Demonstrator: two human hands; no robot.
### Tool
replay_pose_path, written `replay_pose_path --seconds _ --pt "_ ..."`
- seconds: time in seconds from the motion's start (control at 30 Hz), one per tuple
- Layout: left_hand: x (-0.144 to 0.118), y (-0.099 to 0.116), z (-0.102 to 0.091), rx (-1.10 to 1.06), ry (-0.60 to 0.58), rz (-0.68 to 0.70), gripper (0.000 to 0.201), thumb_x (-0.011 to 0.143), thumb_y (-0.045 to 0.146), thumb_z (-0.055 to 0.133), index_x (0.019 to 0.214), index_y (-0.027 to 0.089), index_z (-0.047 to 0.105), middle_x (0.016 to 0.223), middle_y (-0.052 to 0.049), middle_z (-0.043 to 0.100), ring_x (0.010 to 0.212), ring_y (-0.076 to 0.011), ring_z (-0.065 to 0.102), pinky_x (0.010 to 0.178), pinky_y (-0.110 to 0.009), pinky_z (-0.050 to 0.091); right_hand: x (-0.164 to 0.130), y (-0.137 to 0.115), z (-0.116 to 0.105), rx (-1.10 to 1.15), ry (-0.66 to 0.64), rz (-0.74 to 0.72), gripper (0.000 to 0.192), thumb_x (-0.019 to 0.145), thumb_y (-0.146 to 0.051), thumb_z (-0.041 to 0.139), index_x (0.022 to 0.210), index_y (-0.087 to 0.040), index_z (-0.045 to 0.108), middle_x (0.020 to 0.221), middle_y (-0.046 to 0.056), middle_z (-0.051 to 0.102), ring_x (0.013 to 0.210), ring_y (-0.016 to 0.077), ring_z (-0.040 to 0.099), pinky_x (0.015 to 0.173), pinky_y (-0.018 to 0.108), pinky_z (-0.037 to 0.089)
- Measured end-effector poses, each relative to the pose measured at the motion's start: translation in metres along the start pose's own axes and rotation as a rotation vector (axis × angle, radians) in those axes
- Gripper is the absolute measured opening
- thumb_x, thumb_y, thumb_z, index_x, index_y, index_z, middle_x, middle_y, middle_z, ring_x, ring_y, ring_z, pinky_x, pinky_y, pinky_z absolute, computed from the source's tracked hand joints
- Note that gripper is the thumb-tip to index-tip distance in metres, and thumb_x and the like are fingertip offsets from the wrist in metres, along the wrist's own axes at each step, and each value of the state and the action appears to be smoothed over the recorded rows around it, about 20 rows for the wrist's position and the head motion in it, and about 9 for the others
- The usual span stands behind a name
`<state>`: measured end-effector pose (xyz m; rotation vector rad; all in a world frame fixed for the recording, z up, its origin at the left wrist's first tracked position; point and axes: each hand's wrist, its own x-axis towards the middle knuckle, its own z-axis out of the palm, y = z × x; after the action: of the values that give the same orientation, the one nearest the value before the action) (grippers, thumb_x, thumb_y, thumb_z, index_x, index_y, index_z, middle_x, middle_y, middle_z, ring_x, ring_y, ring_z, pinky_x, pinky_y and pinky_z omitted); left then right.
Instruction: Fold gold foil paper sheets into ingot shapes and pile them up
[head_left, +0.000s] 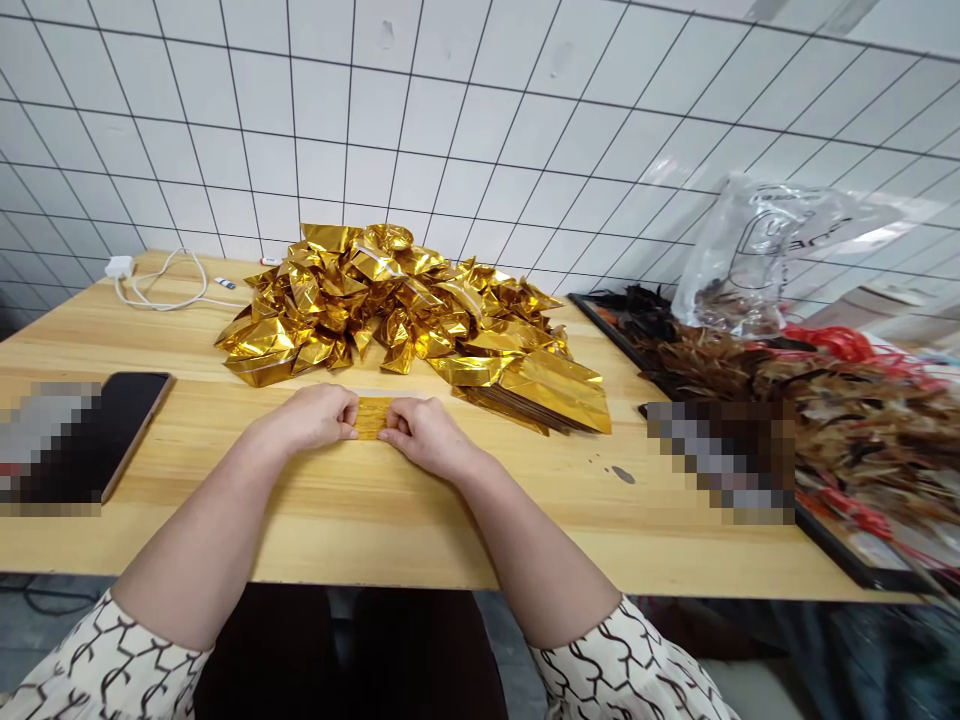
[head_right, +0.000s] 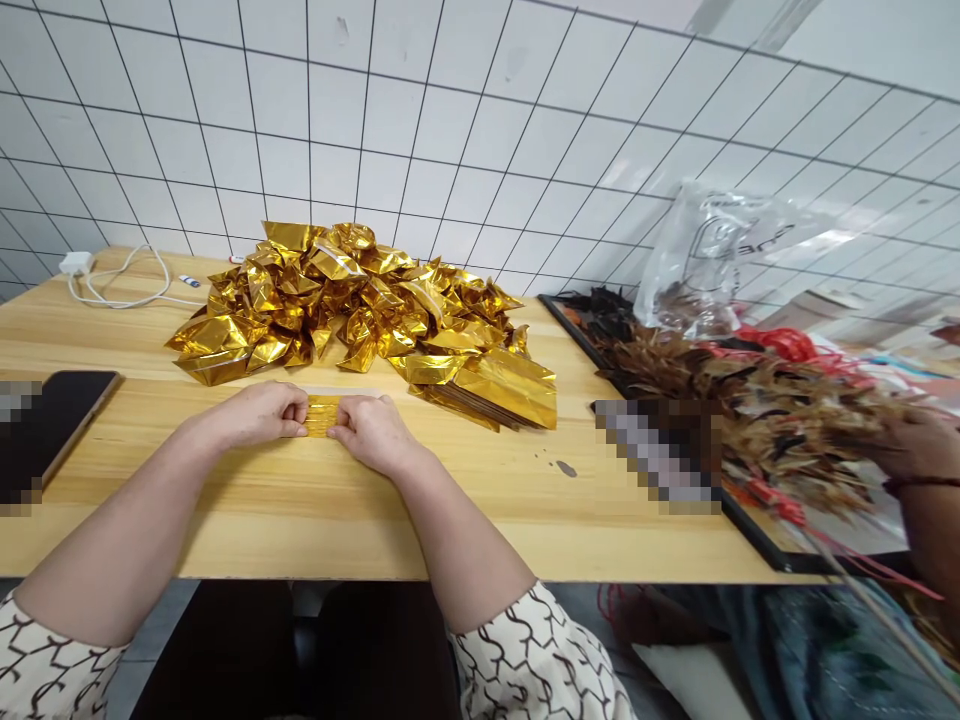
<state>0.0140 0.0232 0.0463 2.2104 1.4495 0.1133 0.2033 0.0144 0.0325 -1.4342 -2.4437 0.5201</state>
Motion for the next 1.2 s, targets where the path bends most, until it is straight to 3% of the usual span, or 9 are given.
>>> replay_pose_path --seconds 0.17,0.4,0.7,0.77,0.87,0.97,1.1,1.2 --pt "0.0 0.005 0.005 0.018 0.032 0.015 0.005 0.07 0.021 0.061 0.067 0.02 0.058 0.063 0.002 0.059 0.059 -0.0132 0.05 0.055 -0.024 0.031 -0.003 0.014 -0.013 -0.024 -0.038 0.174 0.02 0.076 -0.021 0.067 0.063 -0.02 0.052 0.059 -0.005 0.053 0.056 0.0103 0.044 0.059 0.023 0.029" --pt "0.007 0.023 0.021 -0.007 0.063 0.155 0.009 0.077 0.025 0.057 0.073 0.019 0.061 0.07 0.001 0.063 0.063 -0.0138 0.052 0.059 -0.024 0.034 -0.003 0.016 -0.014 -0.01 -0.045 0.207 0.016 0.075 -0.019 0.065 0.065 -0.02 0.053 0.058 -0.005 0.053 0.055 0.0102 0.044 0.057 0.022 0.03" --pt "-0.004 -0.013 -0.006 0.023 -0.019 -0.091 0.009 0.07 0.026 0.063 0.065 0.019 0.062 0.063 0.003 0.06 0.062 -0.0138 0.052 0.058 -0.025 0.033 -0.005 0.025 -0.023 0.025 -0.091 0.26 0.014 0.071 -0.013 0.065 0.064 -0.019 0.055 0.059 -0.005 0.055 0.056 0.0095 0.047 0.058 0.022 0.033" --pt "-0.005 -0.013 -0.009 0.034 -0.027 -0.119 0.009 0.069 0.026 0.063 0.064 0.02 0.062 0.063 0.003 0.06 0.062 -0.0139 0.053 0.058 -0.025 0.033 -0.005 0.027 -0.025 0.019 -0.062 0.262 0.012 0.072 -0.012 0.064 0.064 -0.019 0.057 0.061 -0.004 0.056 0.058 0.0103 0.049 0.059 0.022 0.035" --pt "-0.006 -0.009 -0.01 0.054 -0.027 -0.132 0.008 0.069 0.026 0.062 0.064 0.02 0.063 0.065 0.002 0.062 0.063 -0.0141 0.054 0.058 -0.025 0.033 -0.004 0.03 -0.024 0.013 0.109 0.217 0.006 0.073 -0.014 0.062 0.073 -0.02 0.062 0.074 0.0 0.061 0.069 0.0128 0.054 0.065 0.024 0.04" --pt "-0.006 -0.007 -0.009 0.075 -0.019 -0.121 0.005 0.068 0.023 0.061 0.065 0.02 0.062 0.066 0.002 0.063 0.064 -0.014 0.055 0.058 -0.025 0.033 -0.001 0.034 -0.019 0.001 0.224 0.177 0.013 0.072 -0.016 0.065 0.084 -0.021 0.065 0.086 0.003 0.062 0.081 0.0162 0.056 0.074 0.027 0.043" --pt "-0.007 -0.007 -0.009 0.077 0.005 -0.13 0.004 0.067 0.023 0.063 0.068 0.02 0.061 0.07 0.002 0.063 0.065 -0.0146 0.056 0.057 -0.025 0.035 0.003 0.035 -0.012 -0.002 0.181 0.192 0.021 0.071 -0.015 0.067 0.092 -0.02 0.065 0.089 0.004 0.061 0.084 0.018 0.055 0.077 0.031 0.043" --pt "-0.006 -0.009 -0.007 0.085 0.092 -0.117 0.015 0.065 0.024 0.067 0.079 0.021 0.061 0.079 0.0 0.064 0.072 -0.0168 0.058 0.061 -0.026 0.039 0.003 0.033 -0.011 0.009 0.158 0.197 0.025 0.071 -0.012 0.067 0.094 -0.02 0.064 0.088 0.004 0.061 0.083 0.0179 0.055 0.078 0.031 0.043"
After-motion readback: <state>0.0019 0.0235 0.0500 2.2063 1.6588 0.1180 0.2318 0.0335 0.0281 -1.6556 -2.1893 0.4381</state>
